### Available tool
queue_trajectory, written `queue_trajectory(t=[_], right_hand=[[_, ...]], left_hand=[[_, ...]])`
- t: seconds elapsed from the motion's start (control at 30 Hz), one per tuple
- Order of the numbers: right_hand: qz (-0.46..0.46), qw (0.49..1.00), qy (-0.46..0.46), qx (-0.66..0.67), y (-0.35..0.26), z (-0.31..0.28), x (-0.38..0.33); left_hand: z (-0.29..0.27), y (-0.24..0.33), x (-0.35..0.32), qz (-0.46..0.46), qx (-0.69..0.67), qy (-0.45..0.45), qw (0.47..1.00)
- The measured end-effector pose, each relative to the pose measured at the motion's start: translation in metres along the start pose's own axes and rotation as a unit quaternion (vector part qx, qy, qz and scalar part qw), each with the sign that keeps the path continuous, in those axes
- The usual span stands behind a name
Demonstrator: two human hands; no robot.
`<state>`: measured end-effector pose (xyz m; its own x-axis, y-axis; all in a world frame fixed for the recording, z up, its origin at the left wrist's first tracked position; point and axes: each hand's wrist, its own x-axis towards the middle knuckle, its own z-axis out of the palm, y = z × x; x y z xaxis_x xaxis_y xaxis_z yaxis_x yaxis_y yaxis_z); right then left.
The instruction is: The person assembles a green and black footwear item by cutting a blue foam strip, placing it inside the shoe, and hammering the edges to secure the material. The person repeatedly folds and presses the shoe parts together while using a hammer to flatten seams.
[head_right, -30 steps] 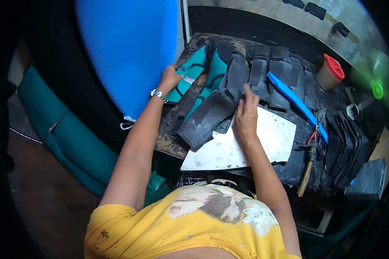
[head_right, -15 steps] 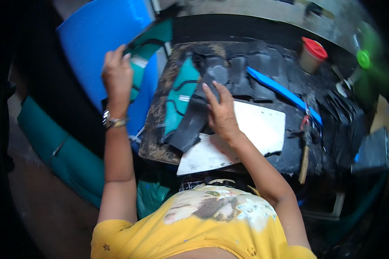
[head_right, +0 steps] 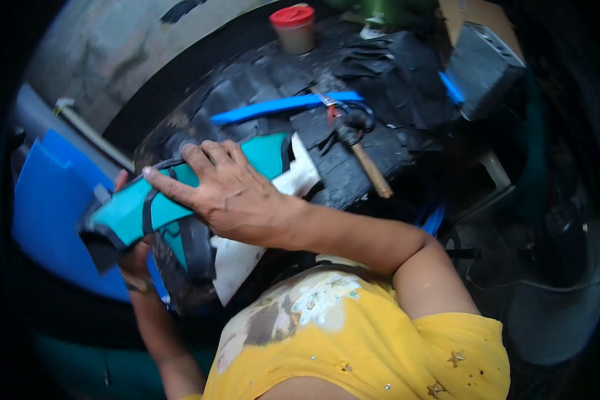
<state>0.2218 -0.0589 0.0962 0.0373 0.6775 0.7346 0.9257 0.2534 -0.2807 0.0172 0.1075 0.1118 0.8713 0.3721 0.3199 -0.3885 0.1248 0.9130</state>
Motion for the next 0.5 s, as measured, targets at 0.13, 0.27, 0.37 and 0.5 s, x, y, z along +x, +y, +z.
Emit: queue_trajectory(t=[0.13,0.27,0.37,0.5], right_hand=[[0.091,0.983,-0.052,-0.151,-0.002,0.004,-0.010],[0.196,0.966,-0.165,-0.015,0.014,-0.007,-0.023],[0.212,0.948,-0.137,0.195,0.039,-0.021,-0.035],[0.270,0.908,-0.155,0.281,0.058,-0.033,-0.048]], left_hand=[[0.039,-0.107,-0.007,0.060,-0.058,0.043,0.996],[0.061,-0.132,0.015,0.003,-0.035,0.180,0.983],[0.073,-0.126,0.032,-0.075,0.196,0.205,0.956],[0.088,-0.127,0.040,-0.001,0.227,0.075,0.971]])
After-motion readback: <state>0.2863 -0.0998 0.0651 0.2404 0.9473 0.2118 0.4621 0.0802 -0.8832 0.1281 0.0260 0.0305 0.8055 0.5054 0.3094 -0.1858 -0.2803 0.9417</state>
